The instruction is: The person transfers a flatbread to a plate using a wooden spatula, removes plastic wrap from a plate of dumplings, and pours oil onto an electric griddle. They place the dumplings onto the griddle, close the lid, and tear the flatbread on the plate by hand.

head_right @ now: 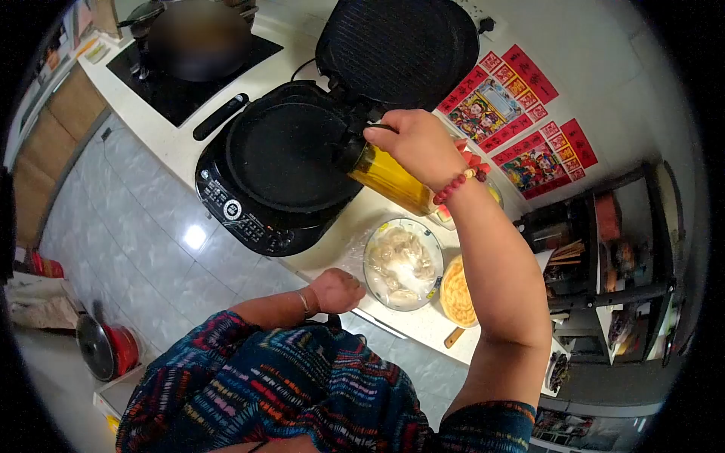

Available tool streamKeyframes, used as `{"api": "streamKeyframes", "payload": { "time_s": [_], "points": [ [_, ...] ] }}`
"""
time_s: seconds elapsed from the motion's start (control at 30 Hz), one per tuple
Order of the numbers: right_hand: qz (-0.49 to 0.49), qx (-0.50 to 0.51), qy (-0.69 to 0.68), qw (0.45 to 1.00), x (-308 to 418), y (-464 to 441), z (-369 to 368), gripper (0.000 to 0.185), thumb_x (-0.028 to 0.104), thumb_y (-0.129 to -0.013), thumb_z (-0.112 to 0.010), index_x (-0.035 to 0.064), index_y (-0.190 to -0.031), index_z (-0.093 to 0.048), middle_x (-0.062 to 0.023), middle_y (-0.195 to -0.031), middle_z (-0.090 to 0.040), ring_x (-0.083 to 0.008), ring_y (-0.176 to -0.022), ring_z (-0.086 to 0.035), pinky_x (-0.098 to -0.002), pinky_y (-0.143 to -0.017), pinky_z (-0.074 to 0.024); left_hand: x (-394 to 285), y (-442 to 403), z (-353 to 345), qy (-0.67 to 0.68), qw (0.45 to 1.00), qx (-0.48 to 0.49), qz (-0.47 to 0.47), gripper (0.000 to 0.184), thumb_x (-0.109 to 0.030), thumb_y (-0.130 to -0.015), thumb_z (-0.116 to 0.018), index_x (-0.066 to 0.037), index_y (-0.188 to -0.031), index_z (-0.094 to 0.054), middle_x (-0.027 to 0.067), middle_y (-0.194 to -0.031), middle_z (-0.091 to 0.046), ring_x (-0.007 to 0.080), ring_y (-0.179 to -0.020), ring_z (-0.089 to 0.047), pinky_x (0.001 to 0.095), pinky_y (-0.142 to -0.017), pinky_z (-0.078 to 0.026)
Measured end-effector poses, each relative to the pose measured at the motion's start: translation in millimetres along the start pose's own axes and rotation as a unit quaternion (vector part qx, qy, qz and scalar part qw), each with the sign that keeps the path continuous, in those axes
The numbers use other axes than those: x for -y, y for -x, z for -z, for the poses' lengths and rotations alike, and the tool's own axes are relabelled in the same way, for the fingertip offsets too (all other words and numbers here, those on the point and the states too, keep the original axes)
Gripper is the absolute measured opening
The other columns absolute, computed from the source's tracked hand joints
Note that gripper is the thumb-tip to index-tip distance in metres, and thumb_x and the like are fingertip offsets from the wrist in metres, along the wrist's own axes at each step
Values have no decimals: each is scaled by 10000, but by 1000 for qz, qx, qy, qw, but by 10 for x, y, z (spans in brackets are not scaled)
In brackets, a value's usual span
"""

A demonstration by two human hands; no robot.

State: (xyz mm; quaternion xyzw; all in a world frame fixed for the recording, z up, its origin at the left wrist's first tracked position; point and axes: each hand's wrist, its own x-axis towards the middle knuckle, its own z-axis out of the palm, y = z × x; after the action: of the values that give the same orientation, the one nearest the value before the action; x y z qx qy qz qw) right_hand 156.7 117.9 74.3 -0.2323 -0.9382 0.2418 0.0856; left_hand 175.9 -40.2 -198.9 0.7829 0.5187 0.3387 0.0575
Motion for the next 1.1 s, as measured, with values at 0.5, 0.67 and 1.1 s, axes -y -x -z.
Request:
{"api": "streamKeyframes", "payload": {
  "time_s": [0.5,0.67,1.1],
  "points": [
    [58,11,42,997,278,-351,-151,335,313,-735,-558,-18,-743,-601,-193,-668,-561,-308,-624,-554,-346,-599,-430,-1,16,-15,-8,1000,21,2,117,-199,-653,-521,-86,-635,-498,64,-606,-534,229,-574,-554,350,-532,-450],
    [43,6,37,998,325,-545,-182,347,325,-728,-554,-11,-784,-616,-185,-687,-580,-286,-648,-574,-327,-630,-444,6,1,-15,-5,1000,11,-1,126,-212,-645,-535,-99,-619,-485,47,-598,-520,209,-552,-543,334,-505,-442],
    [16,-59,62,996,-61,-822,-69,361,341,-731,-544,-13,-747,-613,-193,-689,-576,-318,-667,-566,-360,-641,-436,-45,52,-23,-33,999,-8,-10,130,-206,-671,-506,-90,-620,-474,44,-581,-503,222,-547,-533,337,-492,-434]
  ]
}}
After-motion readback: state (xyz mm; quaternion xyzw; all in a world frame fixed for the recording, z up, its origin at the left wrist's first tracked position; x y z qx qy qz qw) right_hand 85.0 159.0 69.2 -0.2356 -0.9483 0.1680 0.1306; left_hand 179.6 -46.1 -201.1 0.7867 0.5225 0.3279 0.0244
